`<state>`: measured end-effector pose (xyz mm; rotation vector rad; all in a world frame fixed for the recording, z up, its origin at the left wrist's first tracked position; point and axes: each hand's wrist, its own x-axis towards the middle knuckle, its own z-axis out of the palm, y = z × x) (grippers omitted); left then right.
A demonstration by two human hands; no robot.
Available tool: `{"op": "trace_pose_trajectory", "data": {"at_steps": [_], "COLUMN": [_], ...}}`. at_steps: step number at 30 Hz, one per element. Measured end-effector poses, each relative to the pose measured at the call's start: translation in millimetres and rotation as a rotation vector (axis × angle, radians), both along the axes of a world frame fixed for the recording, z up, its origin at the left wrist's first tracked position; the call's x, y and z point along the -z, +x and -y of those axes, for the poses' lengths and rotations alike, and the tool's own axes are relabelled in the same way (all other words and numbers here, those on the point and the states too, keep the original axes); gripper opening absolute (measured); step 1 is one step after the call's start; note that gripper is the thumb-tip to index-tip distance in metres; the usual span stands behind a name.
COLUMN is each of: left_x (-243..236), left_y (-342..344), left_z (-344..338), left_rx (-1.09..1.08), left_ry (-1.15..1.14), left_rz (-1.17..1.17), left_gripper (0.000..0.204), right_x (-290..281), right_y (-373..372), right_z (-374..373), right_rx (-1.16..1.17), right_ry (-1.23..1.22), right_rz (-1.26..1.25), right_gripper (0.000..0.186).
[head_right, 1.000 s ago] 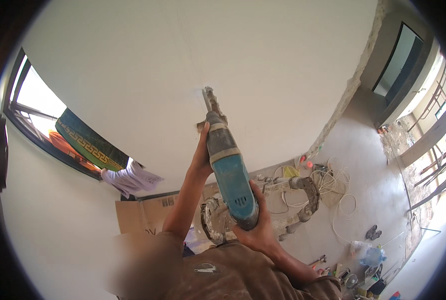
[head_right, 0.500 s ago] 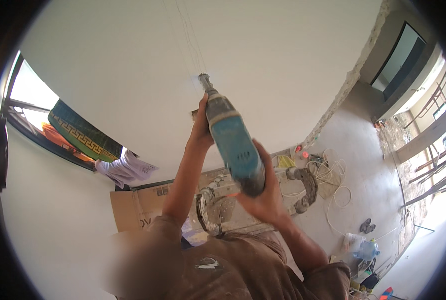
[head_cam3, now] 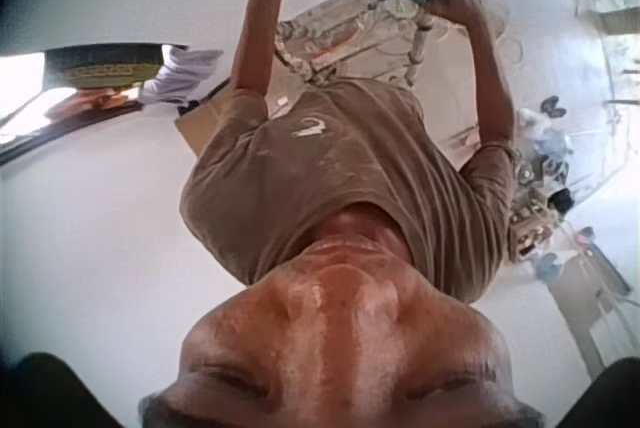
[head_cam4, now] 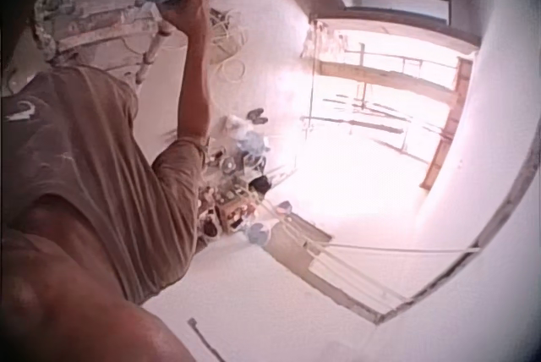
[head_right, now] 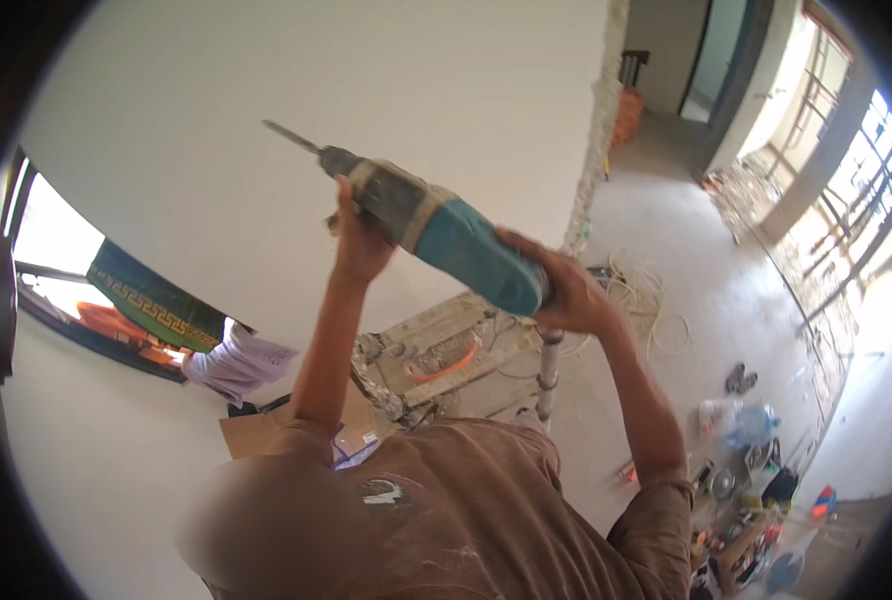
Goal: The person uses a rotary hammer to drill and chisel a channel into a white wall.
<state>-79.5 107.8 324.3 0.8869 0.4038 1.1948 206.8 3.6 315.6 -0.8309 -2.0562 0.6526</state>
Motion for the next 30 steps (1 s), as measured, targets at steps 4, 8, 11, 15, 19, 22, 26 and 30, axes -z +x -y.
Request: {"op": "trace_pose_trajectory", "data": {"at_steps": [4, 8, 11, 15, 19, 22, 26, 30], "left_x": [-2, 15, 41, 52, 65, 65, 63, 62], "left_y": [25, 41, 43, 44, 11, -6, -26, -37], "left_z": [1, 13, 13, 23, 42, 50, 45, 37], "left_rx": [-0.158, -0.383, -0.676, -0.907, -1.094, -1.132, -1.101, -1.069], "left_ry": [0.177, 0.196, 0.077, 0.015, -0.024, -0.08, -0.106, -0.104], "left_rz": [0.012, 0.123, 0.161, 0.056, -0.055, -0.089, -0.014, 0.073], "left_gripper": [0.064, 0.061, 0.052, 0.047, 0.051, 0.056, 0.061, 0.063], "right_x": [-12, -3, 37, 130, 167, 162, 148, 151], "right_y": [23, 37, 36, 36, 14, 12, 6, 8], "right_z": [-6, -39, -71, -95, -105, -107, -105, -106], "right_rx": [0.181, 0.227, 0.388, 0.495, 0.421, 0.514, 0.624, 0.66], "right_ry": [0.048, 0.219, 0.161, -0.109, -0.343, -0.421, -0.544, -0.52], "right_rz": [0.131, 0.211, 0.173, 0.22, 0.069, 0.053, 0.121, 0.154], "right_gripper": [0.089, 0.086, 0.088, 0.088, 0.075, 0.067, 0.063, 0.057]}}
